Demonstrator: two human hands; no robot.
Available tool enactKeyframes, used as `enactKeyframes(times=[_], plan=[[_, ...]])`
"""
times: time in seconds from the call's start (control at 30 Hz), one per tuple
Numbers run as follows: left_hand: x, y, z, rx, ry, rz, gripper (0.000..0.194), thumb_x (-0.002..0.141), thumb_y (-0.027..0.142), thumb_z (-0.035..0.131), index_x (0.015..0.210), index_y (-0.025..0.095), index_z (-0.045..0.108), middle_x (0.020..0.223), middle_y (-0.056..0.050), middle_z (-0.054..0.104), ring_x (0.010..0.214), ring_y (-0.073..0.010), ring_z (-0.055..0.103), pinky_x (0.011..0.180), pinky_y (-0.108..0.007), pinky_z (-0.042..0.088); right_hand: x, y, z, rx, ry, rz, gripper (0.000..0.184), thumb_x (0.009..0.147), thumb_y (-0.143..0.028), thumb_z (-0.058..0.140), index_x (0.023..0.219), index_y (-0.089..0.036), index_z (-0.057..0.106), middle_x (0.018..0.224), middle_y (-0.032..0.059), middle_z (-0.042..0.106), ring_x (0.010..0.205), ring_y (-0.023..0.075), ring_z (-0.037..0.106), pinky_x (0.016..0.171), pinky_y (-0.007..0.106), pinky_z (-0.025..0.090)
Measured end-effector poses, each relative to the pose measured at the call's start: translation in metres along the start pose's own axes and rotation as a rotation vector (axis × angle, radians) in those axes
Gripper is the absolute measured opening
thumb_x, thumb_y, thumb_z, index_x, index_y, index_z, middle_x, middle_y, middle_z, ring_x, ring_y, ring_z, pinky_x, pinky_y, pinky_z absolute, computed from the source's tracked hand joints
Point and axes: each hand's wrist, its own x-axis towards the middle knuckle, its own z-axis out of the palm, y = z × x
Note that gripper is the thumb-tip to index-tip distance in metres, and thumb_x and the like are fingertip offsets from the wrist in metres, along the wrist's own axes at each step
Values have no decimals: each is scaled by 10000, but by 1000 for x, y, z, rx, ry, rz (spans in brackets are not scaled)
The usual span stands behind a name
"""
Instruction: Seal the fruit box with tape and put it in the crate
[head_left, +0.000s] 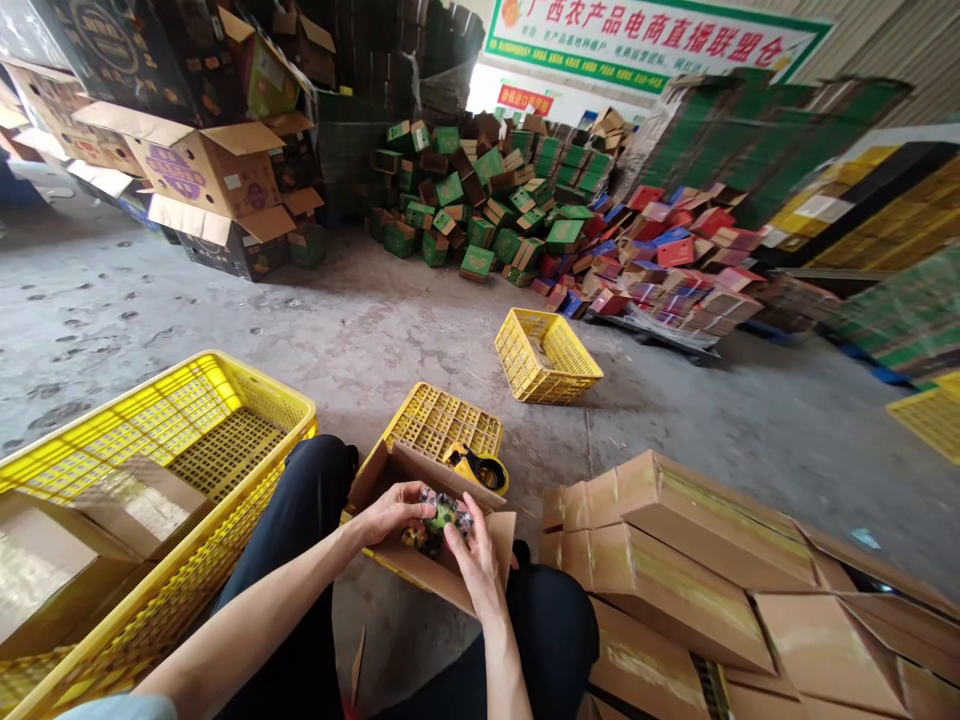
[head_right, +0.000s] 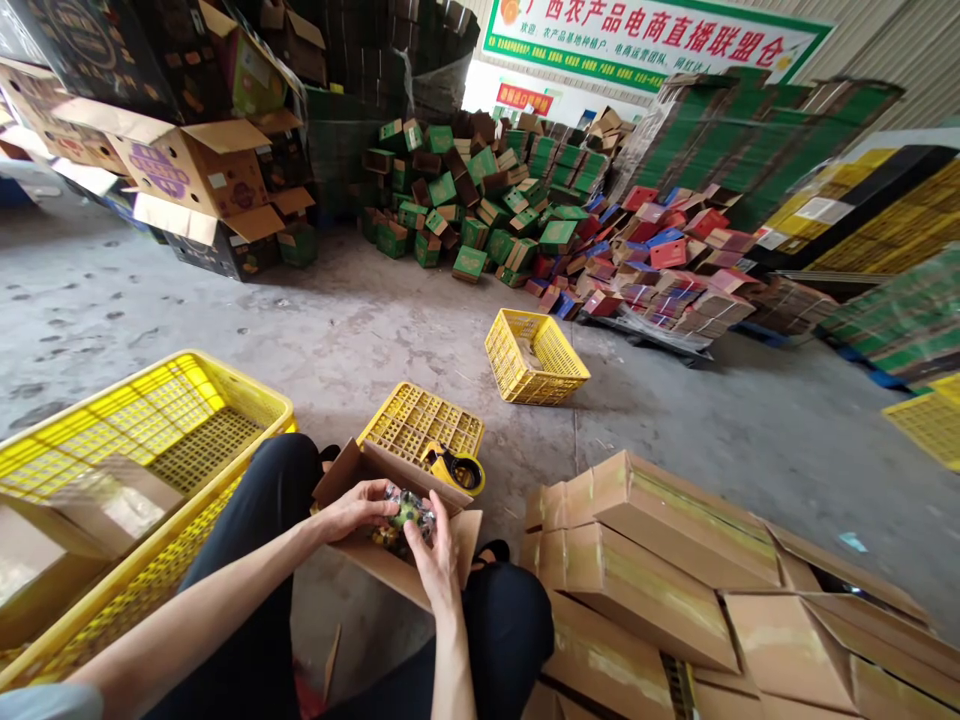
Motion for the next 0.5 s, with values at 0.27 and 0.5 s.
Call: enactKeyframes(times=[0.27, 0.5], plan=[[2, -5, 2, 55, -69, 81, 587, 697, 369, 980, 1190, 173, 730, 1116, -89, 714, 956, -207, 672, 867, -311, 495, -1, -11, -2, 89, -49, 106, 497, 818, -607, 810, 1158, -244, 807, 1185, 106, 802, 1112, 340, 753, 1009, 495, 612], [0, -6, -1, -71, -100, -74, 937, 779, 468, 929, 1576, 288, 469, 1284, -135, 673, 1056, -259, 729, 916, -377, 564, 2, -16, -3, -212, 58, -245, 334, 870, -517, 761, 1024, -231, 836, 1124, 129, 787, 1091, 322, 740, 946, 442, 625]])
